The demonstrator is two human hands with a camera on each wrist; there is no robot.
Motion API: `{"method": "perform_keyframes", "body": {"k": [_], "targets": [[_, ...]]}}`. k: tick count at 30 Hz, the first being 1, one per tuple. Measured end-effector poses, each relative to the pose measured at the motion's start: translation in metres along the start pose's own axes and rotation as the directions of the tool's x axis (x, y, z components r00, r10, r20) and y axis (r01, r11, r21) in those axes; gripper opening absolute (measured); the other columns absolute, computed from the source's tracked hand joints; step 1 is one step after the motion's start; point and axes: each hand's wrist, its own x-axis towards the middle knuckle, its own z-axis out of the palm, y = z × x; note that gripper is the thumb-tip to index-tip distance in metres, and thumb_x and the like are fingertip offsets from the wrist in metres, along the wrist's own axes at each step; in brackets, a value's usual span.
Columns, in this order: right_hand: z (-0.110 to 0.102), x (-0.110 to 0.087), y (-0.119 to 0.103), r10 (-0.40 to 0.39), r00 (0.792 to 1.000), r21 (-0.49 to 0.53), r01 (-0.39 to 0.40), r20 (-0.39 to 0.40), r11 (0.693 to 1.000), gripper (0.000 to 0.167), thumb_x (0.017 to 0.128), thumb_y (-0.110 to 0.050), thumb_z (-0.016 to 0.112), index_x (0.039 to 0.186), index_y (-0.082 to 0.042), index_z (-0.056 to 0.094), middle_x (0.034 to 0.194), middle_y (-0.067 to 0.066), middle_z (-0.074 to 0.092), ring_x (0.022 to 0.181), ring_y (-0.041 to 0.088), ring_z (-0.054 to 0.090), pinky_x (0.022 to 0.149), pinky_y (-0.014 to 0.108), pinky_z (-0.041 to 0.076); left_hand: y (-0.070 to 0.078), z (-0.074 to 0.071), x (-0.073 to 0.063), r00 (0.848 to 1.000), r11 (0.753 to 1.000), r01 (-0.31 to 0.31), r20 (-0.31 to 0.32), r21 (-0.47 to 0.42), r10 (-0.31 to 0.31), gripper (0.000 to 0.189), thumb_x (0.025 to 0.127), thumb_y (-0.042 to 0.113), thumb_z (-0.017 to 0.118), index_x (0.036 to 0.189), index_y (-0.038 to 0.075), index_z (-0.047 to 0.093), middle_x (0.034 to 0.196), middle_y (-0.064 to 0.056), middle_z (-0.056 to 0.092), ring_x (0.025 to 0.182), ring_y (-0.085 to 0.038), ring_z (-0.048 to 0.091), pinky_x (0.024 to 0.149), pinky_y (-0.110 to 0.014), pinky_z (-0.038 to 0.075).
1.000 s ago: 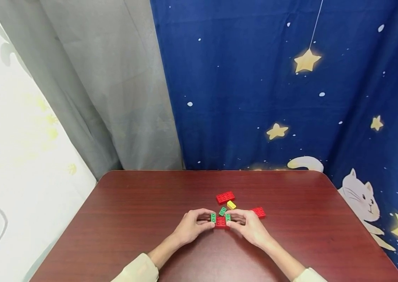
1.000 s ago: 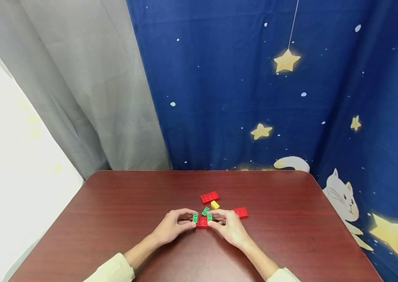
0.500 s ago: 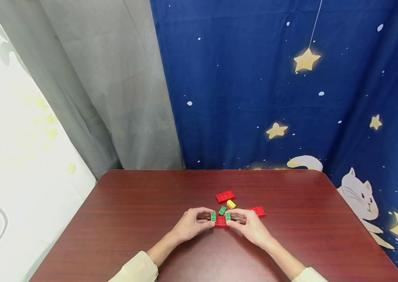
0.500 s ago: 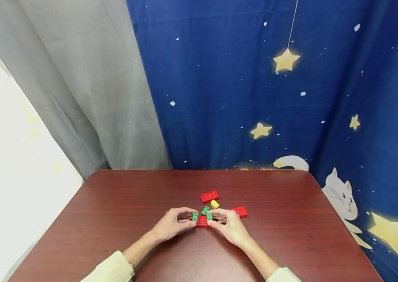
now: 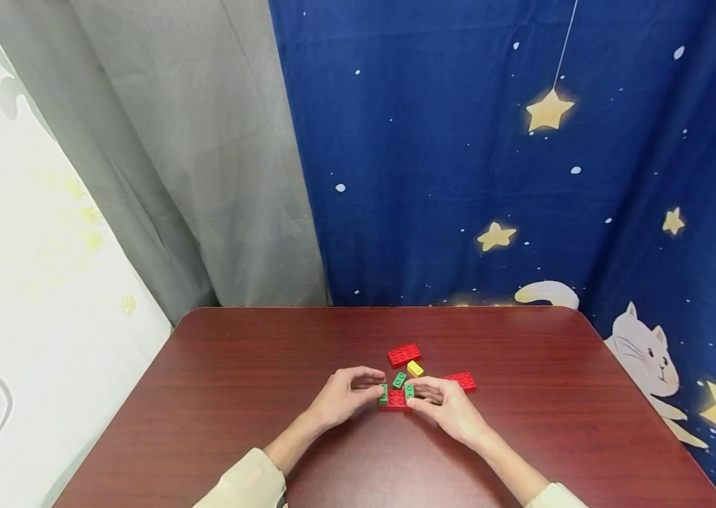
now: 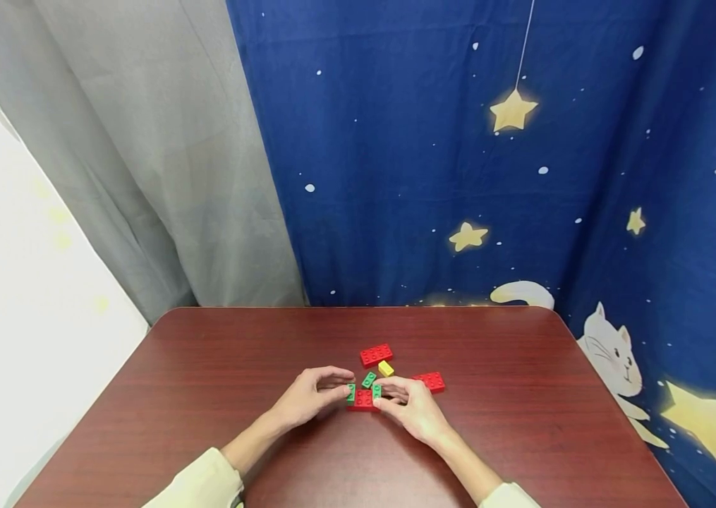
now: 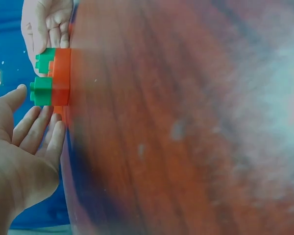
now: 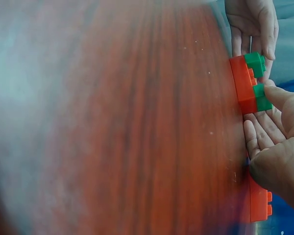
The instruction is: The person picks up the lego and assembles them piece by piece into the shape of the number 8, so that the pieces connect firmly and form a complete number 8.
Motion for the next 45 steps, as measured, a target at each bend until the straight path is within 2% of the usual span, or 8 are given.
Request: {"method": "perform_keyframes", "body": {"k": [6, 12, 16, 23, 29, 36, 45], "targets": [[0.0, 0.0, -0.001, 0.008, 1.0, 0.01, -0.008, 0.002, 1.0, 0.035, 0.099, -0.02, 0.078, 0.129, -0.002, 0.072, 0.126, 0.014, 0.074, 0.118, 0.034, 0.071, 0.102, 0.046, 0.057, 0.0, -0.003, 0.008, 0.999, 1.0, -0.016, -0.036, 0.013, 0.016, 0.03, 0.1, 0.016, 0.077, 0.126, 0.002, 0.074, 0.116, -0.009, 0.078, 0.11, -0.023, 0.075, 0.096, -0.038, 0.061], [-0.001, -0.002, -0.001, -0.006, 1.0, 0.013, 0.006, 0.005, 1.0, 0.035, 0.1, -0.019, 0.077, 0.13, -0.001, 0.072, 0.127, 0.015, 0.074, 0.117, 0.033, 0.072, 0.1, 0.038, 0.059, -0.001, -0.004, 0.014, 0.998, 1.0, -0.015, -0.057, 0.006, 0.015, 0.029, 0.1, 0.014, 0.077, 0.126, 0.002, 0.074, 0.117, -0.011, 0.078, 0.111, -0.027, 0.075, 0.097, -0.041, 0.061], [0.0, -0.003, -0.001, -0.015, 1.0, 0.006, 0.015, 0.005, 1.0, 0.035, 0.1, -0.018, 0.077, 0.129, 0.0, 0.071, 0.126, 0.016, 0.074, 0.116, 0.032, 0.072, 0.099, 0.035, 0.059, -0.003, -0.003, 0.018, 0.997, 1.0, -0.01, -0.071, 0.004, 0.01, 0.029, 0.1, 0.012, 0.077, 0.127, 0.002, 0.074, 0.119, -0.011, 0.077, 0.111, -0.026, 0.075, 0.097, -0.04, 0.061], [0.0, -0.002, 0.0, -0.003, 1.0, 0.007, 0.003, 0.008, 1.0, 0.035, 0.1, -0.018, 0.077, 0.13, -0.001, 0.071, 0.127, 0.015, 0.074, 0.117, 0.032, 0.071, 0.102, 0.04, 0.058, -0.006, 0.0, 0.025, 0.995, 1.0, -0.014, -0.099, 0.009, 0.015, 0.03, 0.1, 0.012, 0.077, 0.128, 0.001, 0.073, 0.12, -0.012, 0.077, 0.111, -0.026, 0.075, 0.098, -0.038, 0.06], [0.0, -0.001, 0.0, 0.0, 1.0, 0.003, 0.0, 0.01, 1.0, 0.035, 0.1, -0.018, 0.077, 0.13, -0.002, 0.071, 0.127, 0.015, 0.074, 0.118, 0.033, 0.071, 0.1, 0.033, 0.057, -0.009, 0.003, 0.034, 0.992, 1.0, -0.01, -0.123, -0.016, 0.008, 0.035, 0.099, 0.008, 0.077, 0.131, -0.003, 0.071, 0.125, -0.018, 0.074, 0.113, -0.029, 0.074, 0.096, -0.035, 0.06], [-0.002, -0.003, -0.002, -0.034, 0.999, 0.037, 0.033, 0.012, 0.999, 0.034, 0.1, -0.013, 0.076, 0.13, 0.003, 0.07, 0.127, 0.019, 0.073, 0.116, 0.036, 0.071, 0.1, 0.042, 0.058, -0.008, 0.007, 0.046, 0.989, 1.0, 0.017, -0.148, 0.011, -0.015, 0.039, 0.097, 0.008, 0.079, 0.133, -0.002, 0.07, 0.127, -0.016, 0.074, 0.116, -0.029, 0.073, 0.097, -0.035, 0.06], [-0.002, -0.003, -0.002, -0.018, 1.0, 0.074, 0.016, 0.017, 0.997, 0.033, 0.101, -0.011, 0.075, 0.13, 0.003, 0.07, 0.127, 0.019, 0.073, 0.118, 0.038, 0.07, 0.097, 0.041, 0.059, -0.004, 0.015, 0.056, 0.983, 0.999, 0.024, -0.182, 0.026, -0.019, 0.042, 0.096, 0.008, 0.081, 0.135, -0.002, 0.069, 0.13, -0.017, 0.073, 0.12, -0.029, 0.071, 0.099, -0.038, 0.059]]}}
